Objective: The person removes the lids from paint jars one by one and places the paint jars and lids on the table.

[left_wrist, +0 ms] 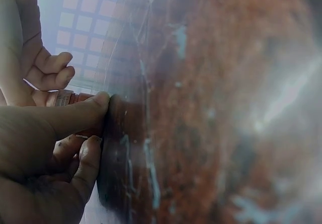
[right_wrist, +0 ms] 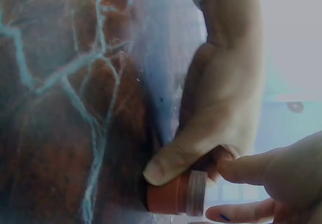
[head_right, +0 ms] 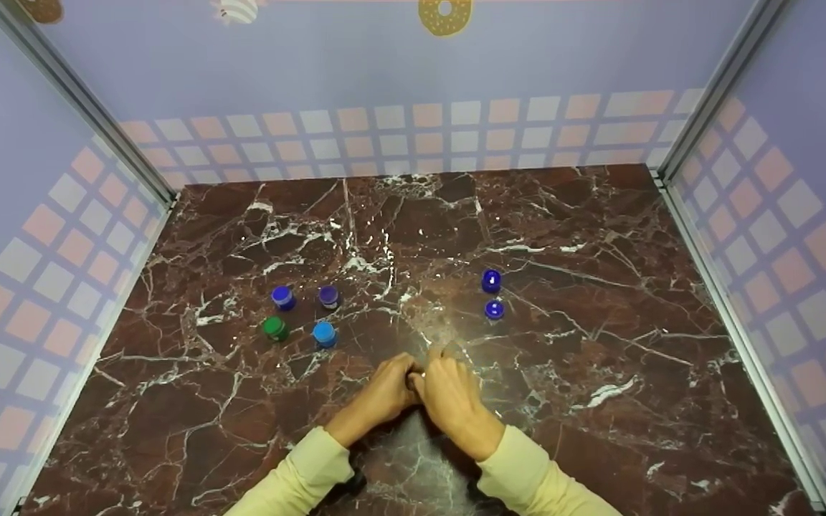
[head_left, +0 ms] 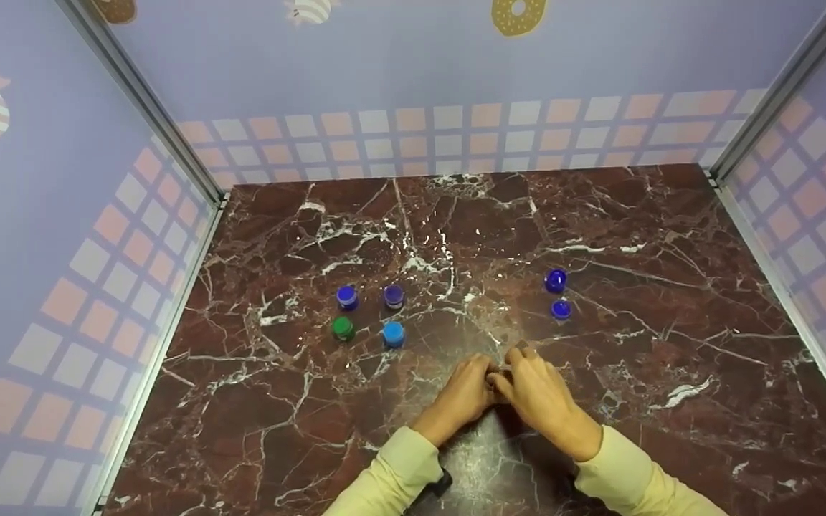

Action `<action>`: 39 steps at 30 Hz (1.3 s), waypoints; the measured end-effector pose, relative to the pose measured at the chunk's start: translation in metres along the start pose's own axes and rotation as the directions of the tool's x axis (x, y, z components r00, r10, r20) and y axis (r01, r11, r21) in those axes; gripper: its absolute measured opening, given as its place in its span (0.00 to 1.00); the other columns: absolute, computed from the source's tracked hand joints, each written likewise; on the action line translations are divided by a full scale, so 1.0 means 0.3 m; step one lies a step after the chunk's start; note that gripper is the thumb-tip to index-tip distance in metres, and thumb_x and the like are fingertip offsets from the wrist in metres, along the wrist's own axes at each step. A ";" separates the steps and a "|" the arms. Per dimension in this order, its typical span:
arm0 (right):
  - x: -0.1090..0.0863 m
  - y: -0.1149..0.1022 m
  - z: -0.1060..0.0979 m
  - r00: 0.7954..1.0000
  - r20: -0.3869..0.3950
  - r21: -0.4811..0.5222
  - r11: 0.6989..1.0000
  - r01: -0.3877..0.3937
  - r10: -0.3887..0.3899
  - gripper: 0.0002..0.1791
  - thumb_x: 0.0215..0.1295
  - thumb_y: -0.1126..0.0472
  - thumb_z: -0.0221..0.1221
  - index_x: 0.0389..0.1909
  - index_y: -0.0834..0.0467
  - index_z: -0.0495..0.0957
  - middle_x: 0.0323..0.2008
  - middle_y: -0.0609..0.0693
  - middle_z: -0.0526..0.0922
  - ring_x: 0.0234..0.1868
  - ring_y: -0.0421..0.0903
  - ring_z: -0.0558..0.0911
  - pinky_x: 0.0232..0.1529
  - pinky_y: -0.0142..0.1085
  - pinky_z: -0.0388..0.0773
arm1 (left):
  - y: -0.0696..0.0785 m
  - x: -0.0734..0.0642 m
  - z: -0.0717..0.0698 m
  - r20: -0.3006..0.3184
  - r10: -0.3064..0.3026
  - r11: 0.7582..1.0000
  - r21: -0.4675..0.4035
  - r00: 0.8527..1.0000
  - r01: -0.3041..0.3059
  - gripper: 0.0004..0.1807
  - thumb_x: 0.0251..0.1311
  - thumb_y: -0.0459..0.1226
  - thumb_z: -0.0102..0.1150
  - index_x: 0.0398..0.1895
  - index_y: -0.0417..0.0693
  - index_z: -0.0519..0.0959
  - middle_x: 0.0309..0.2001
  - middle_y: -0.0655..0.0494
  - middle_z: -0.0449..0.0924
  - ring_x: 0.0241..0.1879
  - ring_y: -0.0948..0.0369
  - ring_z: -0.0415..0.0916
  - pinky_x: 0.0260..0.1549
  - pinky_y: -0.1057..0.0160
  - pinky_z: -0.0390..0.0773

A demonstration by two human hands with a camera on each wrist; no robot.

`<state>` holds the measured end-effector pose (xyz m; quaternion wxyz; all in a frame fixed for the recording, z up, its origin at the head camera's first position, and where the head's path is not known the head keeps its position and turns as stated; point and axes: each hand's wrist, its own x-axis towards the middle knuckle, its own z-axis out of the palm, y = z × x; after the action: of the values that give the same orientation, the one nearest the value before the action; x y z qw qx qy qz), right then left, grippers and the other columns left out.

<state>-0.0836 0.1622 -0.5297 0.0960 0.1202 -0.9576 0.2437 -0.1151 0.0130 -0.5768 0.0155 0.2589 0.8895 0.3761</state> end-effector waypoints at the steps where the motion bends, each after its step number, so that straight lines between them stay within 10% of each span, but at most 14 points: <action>1: -0.003 -0.003 0.004 1.000 -0.002 -0.022 1.000 0.009 -0.009 0.16 0.60 0.61 0.73 0.32 0.65 0.75 0.29 0.59 0.77 0.27 0.63 0.82 0.26 0.53 0.81 | 0.001 0.000 0.001 0.001 0.002 1.000 0.003 1.000 -0.002 0.14 0.48 0.32 0.77 0.34 0.41 0.80 0.34 0.53 0.80 0.36 0.58 0.79 0.40 0.63 0.79; 23: 0.007 0.030 -0.011 0.961 0.054 0.060 0.962 0.268 -0.271 0.15 0.40 0.77 0.70 0.28 0.64 0.77 0.29 0.52 0.74 0.27 0.52 0.78 0.29 0.47 0.79 | -0.001 -0.002 0.003 -0.009 0.040 0.999 0.001 0.999 -0.040 0.15 0.41 0.27 0.75 0.32 0.40 0.78 0.31 0.51 0.78 0.32 0.61 0.73 0.35 0.65 0.76; 32: 0.013 0.081 -0.036 0.976 0.099 0.318 0.936 0.152 -0.193 0.15 0.45 0.77 0.65 0.36 0.64 0.80 0.32 0.51 0.78 0.33 0.47 0.78 0.33 0.37 0.78 | 0.010 0.002 0.002 0.015 -0.034 0.999 -0.037 0.999 0.035 0.18 0.44 0.34 0.82 0.36 0.41 0.81 0.35 0.53 0.81 0.37 0.59 0.78 0.40 0.64 0.78; 39: 0.003 0.136 -0.040 0.981 0.154 0.461 0.887 0.031 -0.115 0.20 0.52 0.77 0.64 0.50 0.68 0.83 0.43 0.56 0.84 0.42 0.54 0.84 0.46 0.49 0.83 | 0.019 -0.003 0.000 0.030 -0.072 0.996 -0.048 0.997 0.073 0.18 0.46 0.32 0.81 0.37 0.43 0.80 0.35 0.55 0.78 0.36 0.61 0.76 0.41 0.65 0.76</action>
<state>-0.0943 0.2026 -0.5371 -0.0114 0.1968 -0.8729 0.4462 -0.1119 0.0158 -0.5731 0.0479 0.2313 0.8885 0.3933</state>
